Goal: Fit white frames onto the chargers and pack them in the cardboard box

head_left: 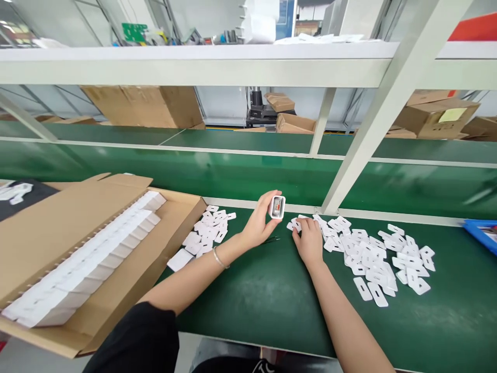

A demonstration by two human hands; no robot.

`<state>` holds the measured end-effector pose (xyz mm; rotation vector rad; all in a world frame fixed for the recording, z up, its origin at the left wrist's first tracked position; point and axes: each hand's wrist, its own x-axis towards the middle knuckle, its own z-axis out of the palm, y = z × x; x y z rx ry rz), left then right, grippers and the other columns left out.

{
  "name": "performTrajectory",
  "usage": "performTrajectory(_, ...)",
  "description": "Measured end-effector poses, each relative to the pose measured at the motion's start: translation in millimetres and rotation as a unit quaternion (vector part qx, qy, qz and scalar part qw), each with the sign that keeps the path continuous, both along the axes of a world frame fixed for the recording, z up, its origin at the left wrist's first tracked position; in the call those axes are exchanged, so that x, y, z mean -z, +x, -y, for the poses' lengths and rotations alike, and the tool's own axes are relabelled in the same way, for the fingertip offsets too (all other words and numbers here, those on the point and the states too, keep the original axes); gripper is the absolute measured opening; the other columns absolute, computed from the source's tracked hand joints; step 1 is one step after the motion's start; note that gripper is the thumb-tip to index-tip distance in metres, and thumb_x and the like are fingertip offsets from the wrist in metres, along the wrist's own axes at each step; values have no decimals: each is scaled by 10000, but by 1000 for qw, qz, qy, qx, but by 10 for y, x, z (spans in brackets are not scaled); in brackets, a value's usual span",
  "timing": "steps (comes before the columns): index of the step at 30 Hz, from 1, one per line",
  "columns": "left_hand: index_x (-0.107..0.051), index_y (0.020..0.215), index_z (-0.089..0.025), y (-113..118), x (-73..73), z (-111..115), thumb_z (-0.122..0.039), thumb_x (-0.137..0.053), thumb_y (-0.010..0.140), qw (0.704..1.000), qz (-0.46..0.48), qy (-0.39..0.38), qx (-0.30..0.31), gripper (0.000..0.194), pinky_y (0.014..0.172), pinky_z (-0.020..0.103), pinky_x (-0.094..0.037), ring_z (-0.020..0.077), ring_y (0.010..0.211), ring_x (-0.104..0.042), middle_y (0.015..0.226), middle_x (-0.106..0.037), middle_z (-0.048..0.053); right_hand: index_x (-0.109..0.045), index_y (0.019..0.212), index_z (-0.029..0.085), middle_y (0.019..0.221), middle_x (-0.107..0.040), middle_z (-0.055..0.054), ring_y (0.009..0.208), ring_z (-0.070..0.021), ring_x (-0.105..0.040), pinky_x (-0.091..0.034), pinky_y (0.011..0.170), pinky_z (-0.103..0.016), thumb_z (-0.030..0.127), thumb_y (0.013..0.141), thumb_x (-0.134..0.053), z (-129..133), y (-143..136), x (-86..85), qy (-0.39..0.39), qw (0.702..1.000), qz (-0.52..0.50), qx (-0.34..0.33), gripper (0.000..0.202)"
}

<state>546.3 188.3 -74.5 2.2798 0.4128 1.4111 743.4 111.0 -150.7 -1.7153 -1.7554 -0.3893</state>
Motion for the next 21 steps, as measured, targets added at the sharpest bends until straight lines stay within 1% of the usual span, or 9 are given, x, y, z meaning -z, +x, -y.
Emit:
performTrajectory(2, -324, 1609, -256, -139, -69, 251, -450, -529, 1062, 999, 44, 8, 21, 615, 1091, 507, -508, 263, 1119, -692, 1479, -534, 188, -665, 1151, 156, 1051, -677, -135, 953, -303, -551, -484, 865, -425, 190, 973, -564, -3, 10, 2, 9, 1000, -9, -1, 208)
performTrajectory(4, -328, 1616, -259, -235, -142, 430, -466, -536, 1057, 997, 70, 8, 33, 631, 1019, 489, -545, 231, 991, -717, 1467, -534, 193, -666, 1146, 161, 1041, -677, -133, 954, -306, -548, -485, 874, -433, 200, 970, -566, -4, 17, -3, 17, 1000, -15, -4, 206)
performTrajectory(7, -328, 1622, -258, -333, -214, 599, -489, -536, 1054, 995, 95, 2, 42, 648, 954, 471, -570, 233, 971, -717, 1459, -528, 199, -667, 1144, 179, 1034, -680, -128, 971, -314, -545, -486, 884, -447, 217, 967, -567, -1, 23, -19, 23, 1000, -19, -7, 207)
performTrajectory(10, -340, 1618, -257, -421, -212, 712, -469, -545, 1054, 993, 101, -46, 43, 637, 926, 451, -582, 239, 997, -709, 1469, -509, 199, -669, 1145, 195, 1038, -692, -120, 984, -316, -552, -491, 896, -457, 231, 964, -569, 3, 26, -31, 25, 999, -25, -4, 210)
performTrajectory(12, -343, 1615, -278, -477, -173, 765, -419, -544, 1061, 988, 106, -103, 39, 606, 930, 438, -583, 233, 1024, -699, 1481, -499, 187, -670, 1142, 208, 1051, -706, -113, 987, -313, -567, -497, 901, -462, 236, 964, -564, 5, 25, -40, 22, 999, -33, 0, 210)
performTrajectory(15, -349, 1588, -299, -540, -66, 790, -365, -581, 1049, 973, 114, -199, 35, 591, 944, 419, -575, 212, 1039, -675, 1493, -499, 166, -666, 1156, 219, 1097, -720, -108, 1008, -303, -618, -520, 884, -446, 242, 966, -549, 20, -1, -74, 18, 998, -64, 5, 224)
performTrajectory(17, -405, 1504, -293, -561, 34, 768, -338, -662, 1007, 962, 119, -245, 27, 562, 892, 372, -571, 172, 959, -657, 1454, -533, 144, -657, 1179, 220, 1131, -716, -105, 1016, -287, -654, -541, 850, -418, 253, 970, -548, 51, -42, -120, 19, 995, -96, 2, 238)
performTrajectory(19, -440, 1378, -286, -571, 145, 732, -294, -698, 985, 953, 131, -270, 27, 470, 809, 314, -552, 136, 877, -634, 1347, -606, 106, -646, 1199, 224, 1148, -706, -97, 969, -258, -679, -557, 813, -390, 271, 977, -553, 101, -97, -182, 15, 991, -133, -5, 245)
performTrajectory(21, -434, 1265, -281, -576, 251, 702, -260, -661, 1007, 949, 134, -283, 37, 343, 775, 289, -533, 141, 907, -642, 1251, -660, 80, -639, 1204, 230, 1142, -695, -85, 875, -224, -681, -566, 781, -371, 293, 984, -565, 160, -152, -245, 3, 986, -166, -18, 240)
